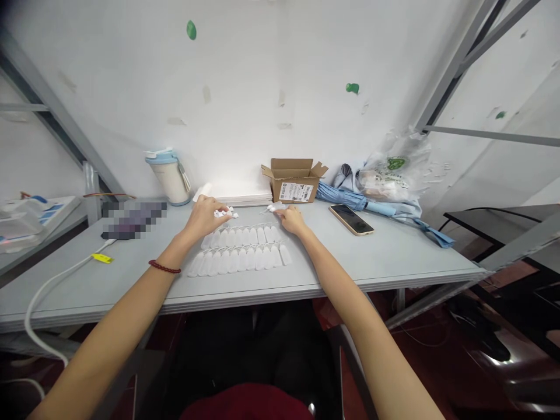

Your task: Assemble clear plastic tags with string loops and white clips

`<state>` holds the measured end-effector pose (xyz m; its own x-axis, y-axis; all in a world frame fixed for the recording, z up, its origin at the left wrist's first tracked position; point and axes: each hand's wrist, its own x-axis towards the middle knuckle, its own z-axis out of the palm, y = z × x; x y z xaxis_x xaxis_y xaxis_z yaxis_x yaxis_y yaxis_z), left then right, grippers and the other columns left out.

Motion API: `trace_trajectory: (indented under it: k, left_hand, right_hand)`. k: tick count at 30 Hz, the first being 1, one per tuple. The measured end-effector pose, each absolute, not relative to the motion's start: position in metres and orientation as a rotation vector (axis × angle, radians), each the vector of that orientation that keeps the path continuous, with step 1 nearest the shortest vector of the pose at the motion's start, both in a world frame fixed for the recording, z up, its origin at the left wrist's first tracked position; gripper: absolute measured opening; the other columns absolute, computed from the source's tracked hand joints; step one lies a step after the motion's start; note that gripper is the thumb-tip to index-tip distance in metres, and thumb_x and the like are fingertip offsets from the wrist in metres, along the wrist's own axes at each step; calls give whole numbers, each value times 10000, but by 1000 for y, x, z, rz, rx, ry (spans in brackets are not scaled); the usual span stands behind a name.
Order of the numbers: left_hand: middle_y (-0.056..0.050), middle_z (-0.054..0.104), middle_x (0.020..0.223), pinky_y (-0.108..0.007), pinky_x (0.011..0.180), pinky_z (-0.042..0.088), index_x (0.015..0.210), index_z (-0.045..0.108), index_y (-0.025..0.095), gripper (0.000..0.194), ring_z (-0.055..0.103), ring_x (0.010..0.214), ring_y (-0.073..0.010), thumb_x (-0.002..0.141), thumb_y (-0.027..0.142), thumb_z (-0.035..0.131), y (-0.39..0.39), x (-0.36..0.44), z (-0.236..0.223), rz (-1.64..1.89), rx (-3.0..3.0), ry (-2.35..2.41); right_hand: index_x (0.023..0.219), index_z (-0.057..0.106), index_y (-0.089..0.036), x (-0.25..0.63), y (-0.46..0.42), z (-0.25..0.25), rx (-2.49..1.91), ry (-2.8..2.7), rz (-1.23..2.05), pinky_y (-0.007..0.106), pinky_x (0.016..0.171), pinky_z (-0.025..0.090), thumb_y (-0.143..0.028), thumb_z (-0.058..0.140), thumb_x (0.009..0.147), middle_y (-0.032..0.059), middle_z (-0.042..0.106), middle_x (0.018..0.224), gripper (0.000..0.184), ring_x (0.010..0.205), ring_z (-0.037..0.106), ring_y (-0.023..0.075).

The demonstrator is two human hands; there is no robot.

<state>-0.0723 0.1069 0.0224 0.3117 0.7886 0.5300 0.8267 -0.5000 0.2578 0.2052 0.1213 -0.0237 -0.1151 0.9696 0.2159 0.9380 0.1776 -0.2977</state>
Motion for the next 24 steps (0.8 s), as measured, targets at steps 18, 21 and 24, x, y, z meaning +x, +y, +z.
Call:
trace_trajectory:
  k: [18, 21, 24]
  left_hand:
    - [-43, 703, 839, -387, 803, 432, 768, 678, 201, 123, 561, 906, -260, 751, 284, 589, 91, -69, 25, -1014, -2660, -1462]
    - [-38, 706, 849, -370, 792, 453, 771, 657, 205, 91, 579, 912, -249, 748, 276, 605, 73, -70, 26, -1136, -2684, -1476]
    - [-35, 700, 831, -356, 781, 469, 765, 645, 209, 83, 595, 899, -238, 738, 286, 629, 56, -74, 23, -1256, -2652, -1509]
  right_hand:
    - [1108, 670, -182, 202, 102, -6, -1753, -2101, 153, 288, 822, 385, -206, 463, 888, 113, 636, 998, 304, 998, 527, 221]
    - [939, 680, -146, 199, 82, 4, -1645, -2115, 132, 266, 755, 385, -232, 475, 875, 97, 640, 923, 231, 870, 544, 187]
    - [857, 637, -144, 194, 58, 10, -1581, -2127, 28, 270, 736, 365, -231, 449, 872, 90, 635, 879, 207, 829, 532, 183]
